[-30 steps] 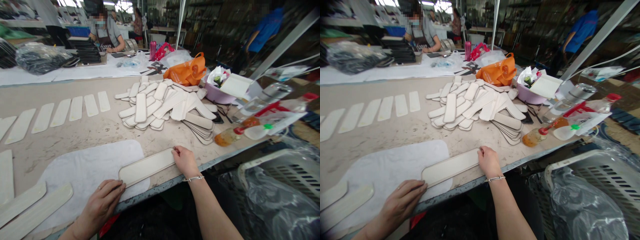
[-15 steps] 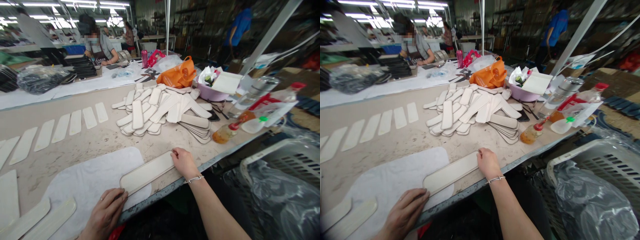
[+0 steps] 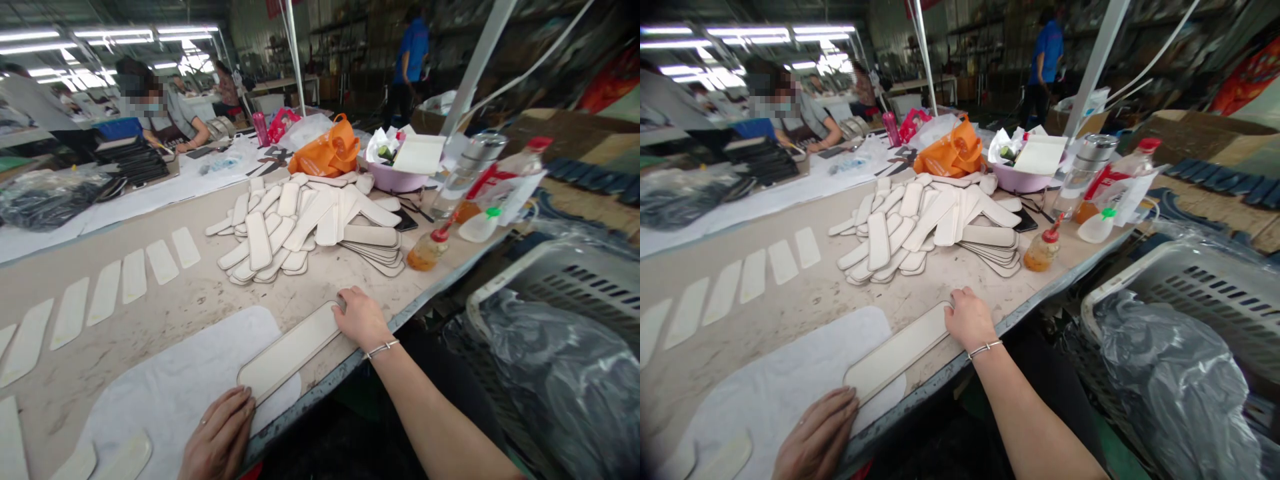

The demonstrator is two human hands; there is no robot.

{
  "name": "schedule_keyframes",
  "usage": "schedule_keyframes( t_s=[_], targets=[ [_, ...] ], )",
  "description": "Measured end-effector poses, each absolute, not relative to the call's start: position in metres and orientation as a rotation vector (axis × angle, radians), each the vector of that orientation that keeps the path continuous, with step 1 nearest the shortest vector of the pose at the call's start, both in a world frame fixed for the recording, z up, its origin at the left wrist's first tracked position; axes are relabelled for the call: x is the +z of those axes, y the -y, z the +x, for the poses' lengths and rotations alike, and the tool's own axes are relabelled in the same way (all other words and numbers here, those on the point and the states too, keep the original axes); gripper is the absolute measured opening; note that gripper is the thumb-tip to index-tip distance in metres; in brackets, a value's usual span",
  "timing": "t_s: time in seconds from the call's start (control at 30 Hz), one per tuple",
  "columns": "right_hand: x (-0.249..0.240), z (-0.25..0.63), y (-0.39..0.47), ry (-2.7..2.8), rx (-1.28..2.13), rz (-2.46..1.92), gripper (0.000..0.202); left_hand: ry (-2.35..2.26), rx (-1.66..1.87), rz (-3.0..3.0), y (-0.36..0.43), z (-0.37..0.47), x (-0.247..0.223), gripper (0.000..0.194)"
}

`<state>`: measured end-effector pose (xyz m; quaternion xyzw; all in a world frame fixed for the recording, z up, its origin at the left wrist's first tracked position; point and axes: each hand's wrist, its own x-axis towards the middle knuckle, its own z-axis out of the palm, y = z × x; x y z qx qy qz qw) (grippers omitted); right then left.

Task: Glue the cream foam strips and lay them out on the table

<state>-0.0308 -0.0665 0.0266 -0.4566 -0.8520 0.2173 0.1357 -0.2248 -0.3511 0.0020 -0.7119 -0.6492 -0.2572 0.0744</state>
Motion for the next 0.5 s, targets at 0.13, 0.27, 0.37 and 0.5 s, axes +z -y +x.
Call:
schedule_keyframes(
  t_s=[0.13,0.27,0.37,0.5],
  targets=[
    [0.026,-0.026,0.059,2.462,0.672,-1.356,0.027,1.902,-0.724,-2.157,0.352,-0.229,-0.001,0.028],
    [0.028,-0.023,0.06,2.383,0.67,-1.392,0.032,1.848,-0.721,-2.159,0.35,-0.233,-0.002,0.026],
    [0.032,-0.03,0.084,2.352,0.622,-1.185,0.044,1.814,-0.69,-2.163,0.349,-0.234,-0.002,0.025],
    [0.03,-0.048,0.142,2.597,0.69,-0.452,0.067,1.818,-0.638,-2.182,0.35,-0.235,-0.002,0.026]
  ],
)
